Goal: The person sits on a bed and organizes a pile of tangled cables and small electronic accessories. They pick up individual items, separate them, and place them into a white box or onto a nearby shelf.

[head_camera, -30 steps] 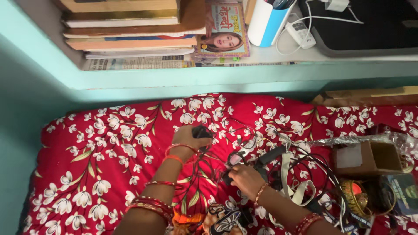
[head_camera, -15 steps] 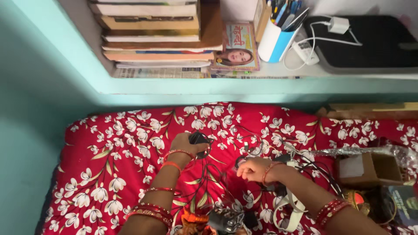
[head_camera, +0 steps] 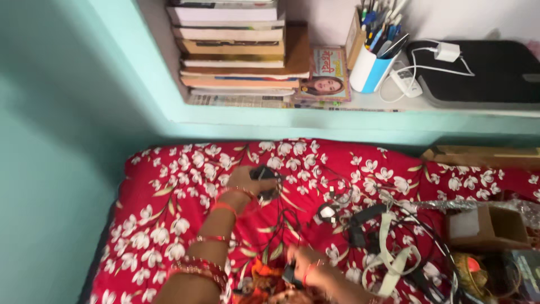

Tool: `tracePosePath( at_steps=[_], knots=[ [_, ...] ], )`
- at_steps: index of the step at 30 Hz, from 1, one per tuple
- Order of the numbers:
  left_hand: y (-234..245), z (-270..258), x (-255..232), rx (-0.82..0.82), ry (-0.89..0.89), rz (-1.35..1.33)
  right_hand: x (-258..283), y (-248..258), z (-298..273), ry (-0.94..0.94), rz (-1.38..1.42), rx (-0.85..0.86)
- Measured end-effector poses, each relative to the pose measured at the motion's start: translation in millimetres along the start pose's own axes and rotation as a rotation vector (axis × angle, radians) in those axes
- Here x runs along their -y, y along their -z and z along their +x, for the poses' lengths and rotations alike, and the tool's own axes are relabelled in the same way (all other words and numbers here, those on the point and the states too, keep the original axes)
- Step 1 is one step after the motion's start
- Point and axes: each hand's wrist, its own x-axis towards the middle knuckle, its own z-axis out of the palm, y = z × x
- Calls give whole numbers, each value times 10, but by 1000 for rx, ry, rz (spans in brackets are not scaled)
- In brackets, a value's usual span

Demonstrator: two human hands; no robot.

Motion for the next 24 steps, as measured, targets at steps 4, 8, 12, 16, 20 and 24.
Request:
tracePosePath(
  at_steps=[4, 8, 12, 16, 20, 24],
  knots=[
    [330, -199, -211, -23, 95, 146, -125, 740, 15, 12, 49, 249],
    [380, -398, -371, -169, -187, 327, 182, 1159, -179, 116, 23, 340],
    [361, -605, -610, -40, -4, 354, 848, 1878, -381, 52, -125, 329],
    [314, -905, -705, 23, -19, 321, 1539, 2406, -705, -24, -384, 278],
    [484, -1098, -921, 12, -128, 318, 2050, 3099, -1147, 357, -395, 309],
    [826, -1195, -1387, -71, -111, 489, 2781, 4071, -1738, 382, -494, 219]
  ],
)
